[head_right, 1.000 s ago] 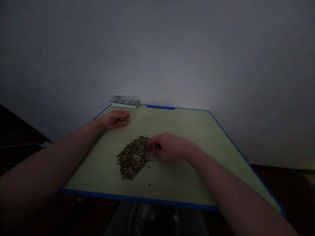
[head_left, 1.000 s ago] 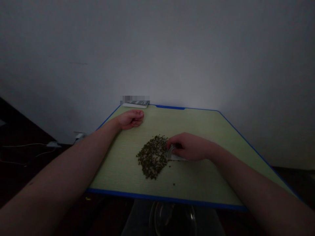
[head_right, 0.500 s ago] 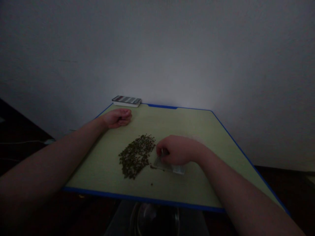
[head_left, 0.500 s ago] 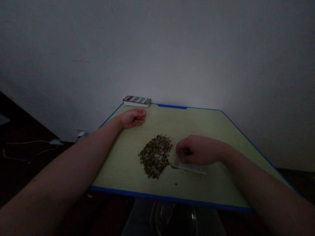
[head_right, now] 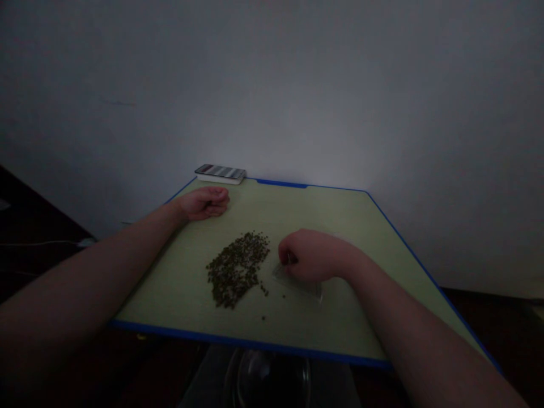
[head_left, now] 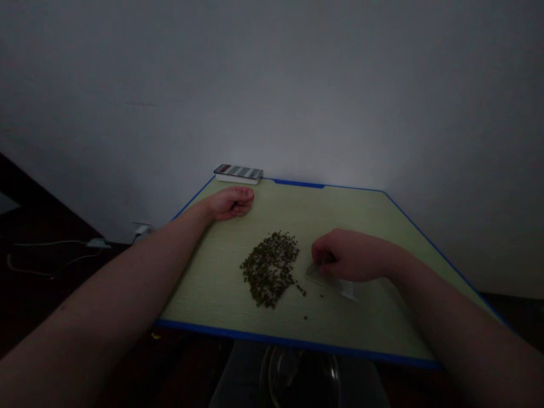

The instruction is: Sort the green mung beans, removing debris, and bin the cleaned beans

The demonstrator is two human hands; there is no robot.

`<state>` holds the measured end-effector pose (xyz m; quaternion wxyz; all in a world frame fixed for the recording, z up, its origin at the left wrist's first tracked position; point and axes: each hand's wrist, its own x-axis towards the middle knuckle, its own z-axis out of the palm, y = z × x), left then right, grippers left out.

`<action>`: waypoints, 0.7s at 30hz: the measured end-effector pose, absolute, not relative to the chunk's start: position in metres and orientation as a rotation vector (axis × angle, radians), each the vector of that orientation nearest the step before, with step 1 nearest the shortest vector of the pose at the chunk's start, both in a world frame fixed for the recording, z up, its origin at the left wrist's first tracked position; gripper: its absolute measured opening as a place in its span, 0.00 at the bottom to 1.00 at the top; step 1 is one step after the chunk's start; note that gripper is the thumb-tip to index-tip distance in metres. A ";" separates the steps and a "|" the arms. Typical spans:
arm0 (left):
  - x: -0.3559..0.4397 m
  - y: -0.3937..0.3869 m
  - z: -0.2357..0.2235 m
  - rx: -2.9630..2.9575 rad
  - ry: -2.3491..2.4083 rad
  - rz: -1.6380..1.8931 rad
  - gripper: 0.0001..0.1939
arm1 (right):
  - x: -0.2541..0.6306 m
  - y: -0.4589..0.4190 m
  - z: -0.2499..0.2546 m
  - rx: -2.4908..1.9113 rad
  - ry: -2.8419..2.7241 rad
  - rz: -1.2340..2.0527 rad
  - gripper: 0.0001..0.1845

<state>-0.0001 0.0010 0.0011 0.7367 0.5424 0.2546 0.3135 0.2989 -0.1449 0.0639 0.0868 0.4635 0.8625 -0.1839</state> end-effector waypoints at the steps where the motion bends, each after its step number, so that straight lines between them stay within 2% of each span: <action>1: 0.000 0.001 0.001 1.195 0.560 0.689 0.15 | 0.299 -0.145 0.065 1.369 2.558 -0.553 0.06; 8: 0.001 0.000 0.003 1.209 0.568 0.700 0.15 | 0.292 -0.151 0.066 1.311 2.582 -0.590 0.04; 21: 0.000 0.002 0.001 1.203 0.544 0.692 0.15 | 0.281 -0.158 0.065 1.231 2.641 -0.613 0.06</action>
